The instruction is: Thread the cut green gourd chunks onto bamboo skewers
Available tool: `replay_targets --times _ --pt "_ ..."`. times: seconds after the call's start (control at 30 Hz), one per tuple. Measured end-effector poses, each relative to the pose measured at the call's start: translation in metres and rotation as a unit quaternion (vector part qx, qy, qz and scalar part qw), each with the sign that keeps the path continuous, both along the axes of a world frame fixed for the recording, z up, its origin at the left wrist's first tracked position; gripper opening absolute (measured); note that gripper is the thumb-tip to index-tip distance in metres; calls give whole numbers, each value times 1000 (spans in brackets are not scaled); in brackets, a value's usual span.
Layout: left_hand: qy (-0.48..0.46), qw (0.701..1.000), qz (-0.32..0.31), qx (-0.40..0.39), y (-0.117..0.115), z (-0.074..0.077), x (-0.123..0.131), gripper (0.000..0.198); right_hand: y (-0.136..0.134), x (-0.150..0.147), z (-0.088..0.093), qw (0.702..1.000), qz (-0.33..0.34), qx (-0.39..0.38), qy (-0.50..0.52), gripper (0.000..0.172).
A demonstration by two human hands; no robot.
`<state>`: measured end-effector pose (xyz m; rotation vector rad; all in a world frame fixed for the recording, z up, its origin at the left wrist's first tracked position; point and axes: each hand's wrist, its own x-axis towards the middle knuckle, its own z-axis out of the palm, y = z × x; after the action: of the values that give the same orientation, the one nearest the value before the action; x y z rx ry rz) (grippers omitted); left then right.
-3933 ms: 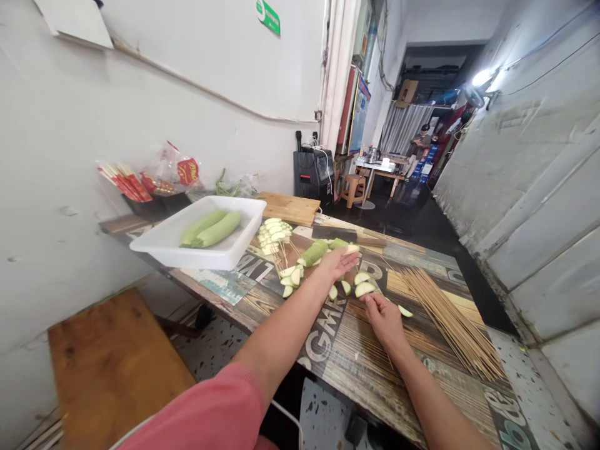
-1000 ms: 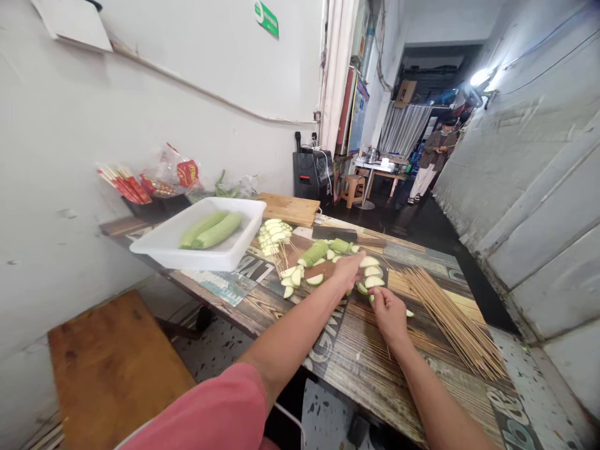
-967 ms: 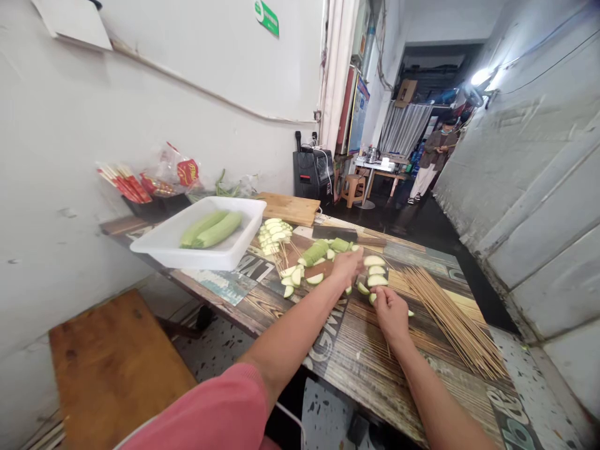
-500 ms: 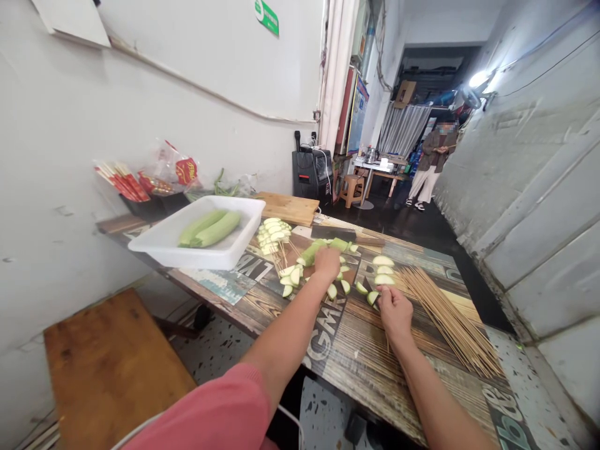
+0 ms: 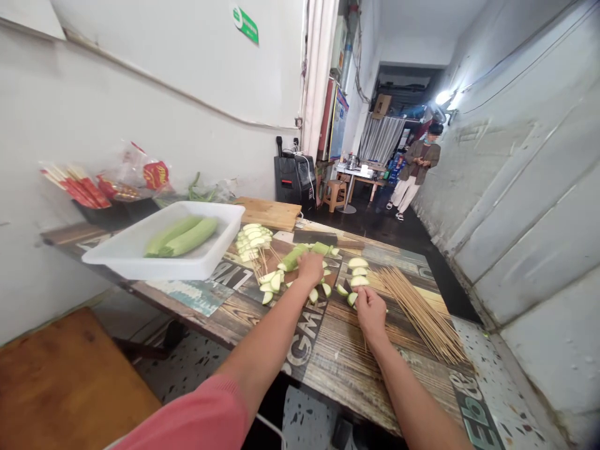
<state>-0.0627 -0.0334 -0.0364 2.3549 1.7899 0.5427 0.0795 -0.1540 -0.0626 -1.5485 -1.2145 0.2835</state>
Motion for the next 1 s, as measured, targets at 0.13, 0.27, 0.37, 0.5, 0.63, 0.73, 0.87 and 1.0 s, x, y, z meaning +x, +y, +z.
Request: replay_targets --times 0.13,0.27,0.37,0.5,0.63,0.73,0.87,1.0 --pt "-10 1000 -25 2 2 -3 0 40 0 -1 0 1000 -1 3 -4 36" --pt "-62 997 -41 17 6 -8 0 44 0 -1 -1 1000 -2 3 -6 35" --pt "-96 994 -54 15 8 -11 2 43 0 -2 -1 1000 -3 7 -8 35" --pt "-134 990 -54 4 6 -15 9 42 -1 -3 0 1000 -3 16 -13 36" --pt "-156 987 -49 -3 2 -16 16 41 -2 -4 1 1000 -6 23 -21 36" --pt "-165 985 -51 -20 -2 -15 19 39 -1 -3 0 999 -9 23 -26 37" --pt "-156 985 -66 -39 -8 -8 18 39 -1 -3 -1 999 -8 20 -29 38" --pt "-153 983 -92 -30 -16 1 17 45 -1 -2 -1 999 -2 20 -27 39"
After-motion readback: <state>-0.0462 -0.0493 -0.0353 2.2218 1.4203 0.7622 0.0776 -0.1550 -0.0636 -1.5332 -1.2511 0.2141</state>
